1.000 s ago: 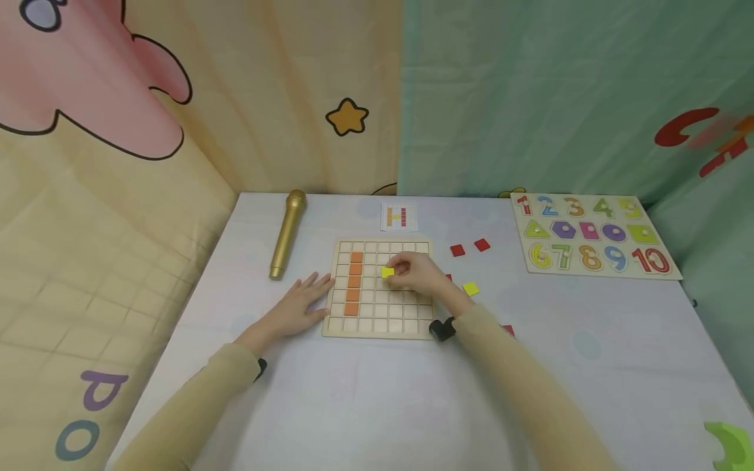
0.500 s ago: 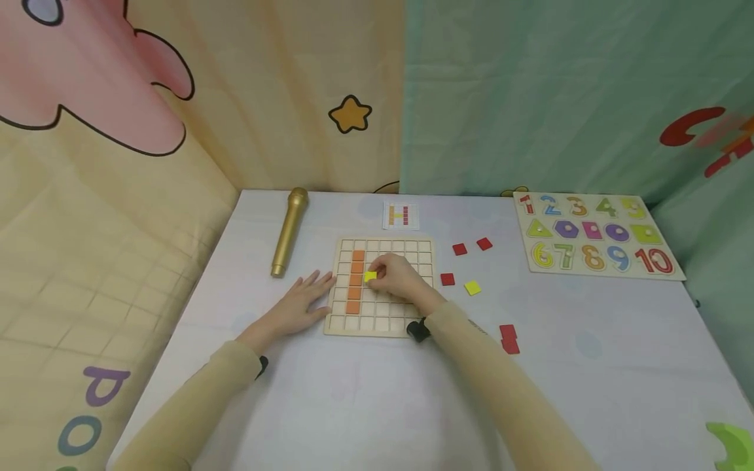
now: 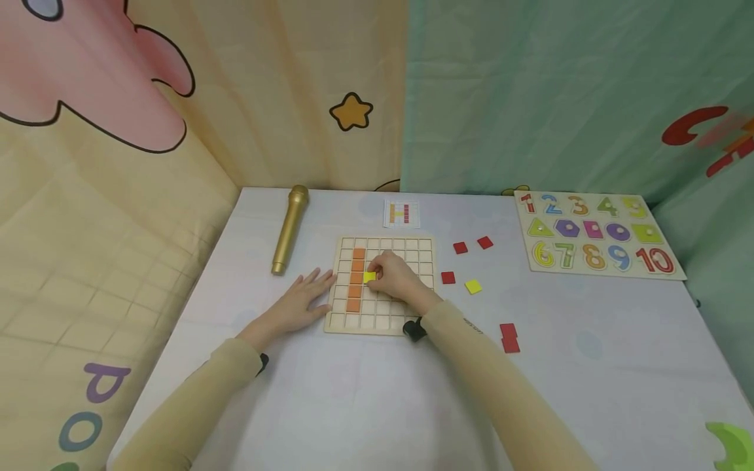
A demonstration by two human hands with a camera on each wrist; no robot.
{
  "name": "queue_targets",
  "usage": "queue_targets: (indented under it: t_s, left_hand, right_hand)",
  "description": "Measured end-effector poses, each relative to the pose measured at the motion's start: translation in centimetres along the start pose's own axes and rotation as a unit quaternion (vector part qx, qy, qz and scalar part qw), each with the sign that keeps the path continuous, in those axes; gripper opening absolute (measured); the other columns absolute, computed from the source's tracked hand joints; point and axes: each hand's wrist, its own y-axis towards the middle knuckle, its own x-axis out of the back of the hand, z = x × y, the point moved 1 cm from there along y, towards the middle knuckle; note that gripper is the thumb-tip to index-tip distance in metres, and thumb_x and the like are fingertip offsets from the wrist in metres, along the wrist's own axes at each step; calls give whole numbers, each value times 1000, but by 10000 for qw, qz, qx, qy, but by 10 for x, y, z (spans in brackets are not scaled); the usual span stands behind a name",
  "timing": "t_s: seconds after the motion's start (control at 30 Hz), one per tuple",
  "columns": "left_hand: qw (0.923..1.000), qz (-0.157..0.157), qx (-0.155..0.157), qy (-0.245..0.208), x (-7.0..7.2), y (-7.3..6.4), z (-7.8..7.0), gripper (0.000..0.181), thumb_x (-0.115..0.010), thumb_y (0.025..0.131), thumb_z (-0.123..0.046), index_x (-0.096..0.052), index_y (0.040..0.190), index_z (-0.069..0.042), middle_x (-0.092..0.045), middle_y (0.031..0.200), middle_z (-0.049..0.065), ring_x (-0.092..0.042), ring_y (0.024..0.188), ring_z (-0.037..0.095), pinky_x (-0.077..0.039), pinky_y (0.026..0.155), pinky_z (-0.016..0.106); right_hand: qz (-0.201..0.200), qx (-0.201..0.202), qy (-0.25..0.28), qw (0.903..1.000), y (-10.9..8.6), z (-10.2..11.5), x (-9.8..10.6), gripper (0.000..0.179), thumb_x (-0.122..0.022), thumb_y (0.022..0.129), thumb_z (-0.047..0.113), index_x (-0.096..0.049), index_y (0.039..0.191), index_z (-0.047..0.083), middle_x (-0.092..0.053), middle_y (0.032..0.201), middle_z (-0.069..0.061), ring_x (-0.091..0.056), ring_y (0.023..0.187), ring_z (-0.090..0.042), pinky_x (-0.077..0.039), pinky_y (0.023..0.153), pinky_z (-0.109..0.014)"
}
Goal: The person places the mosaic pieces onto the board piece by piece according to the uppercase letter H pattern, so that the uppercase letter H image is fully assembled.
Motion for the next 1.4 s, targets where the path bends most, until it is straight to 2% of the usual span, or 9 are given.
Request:
queue_targets:
  t_s: [0.57, 0.7, 0.8, 0.97, 1.13, 1.3, 1.4]
  left_hand:
    - [10000, 38, 27, 7, 0, 1, 0, 70, -61, 97, -30, -27, 156, -13, -23, 164, 7, -10, 153, 35, -5, 123, 59]
    - [10000, 37, 42, -22, 0, 1, 0, 70, -61, 97, -30, -27, 156, -13, -23, 164, 8, -10, 153, 35, -4, 123, 59]
    - [10000, 29, 30, -52, -1, 0, 0, 70, -61, 97, -30, -27, 156, -12, -22, 164, 8, -10, 153, 35, -4, 123, 59]
    - [10000, 27, 4, -28, 0, 0, 0, 70, -60, 97, -30, -27, 156, -11, -22, 164, 8, -9, 153, 36, -4, 123, 59]
    - [10000, 35, -16, -48, 0, 0, 1, 70, -60, 97, -30, -27, 156, -12, -22, 164, 8, -9, 153, 35, -4, 123, 59]
    - [10000, 34, -37, -23, 0, 0, 2, 70, -60, 97, -31, -28, 156, -11, -23, 164, 9, -9, 153, 35, -4, 123, 59]
    - [10000, 45, -30, -26, 1, 0, 2, 69, -59, 97, -31, -28, 156, -12, -23, 164, 8, -10, 153, 35, -5, 123, 59]
  right_hand:
    - [-45, 17, 9, 10000, -2, 2, 1, 24, -78, 83, 15, -69, 104, 6, -54, 95, -6, -52, 80, -16, -48, 75, -27]
    - [-89, 65, 201, 9997, -4, -1, 3, 27, -78, 84, 18, -70, 107, 7, -57, 96, -5, -54, 83, -15, -49, 77, -27]
    - [-179, 30, 545, 9983, -10, -3, 7, 31, -78, 84, 20, -70, 112, 8, -62, 98, -4, -56, 87, -15, -50, 80, -28]
    - [-356, -120, 1124, 9930, -30, -9, 25, 35, -75, 86, 22, -68, 118, 8, -67, 108, -4, -62, 96, -19, -54, 90, -33]
    - [-583, -371, 1304, 9891, -52, -27, 54, 35, -75, 87, 22, -67, 119, 9, -67, 114, -7, -62, 100, -22, -55, 94, -37]
    - [-782, -711, 1235, 9867, -80, -53, 86, 35, -73, 89, 23, -65, 121, 9, -66, 115, -11, -63, 102, -25, -57, 93, -39]
    - [-856, -926, 1085, 9861, -94, -72, 102, 38, -72, 90, 25, -64, 124, 8, -66, 117, -12, -62, 105, -26, -57, 91, -34]
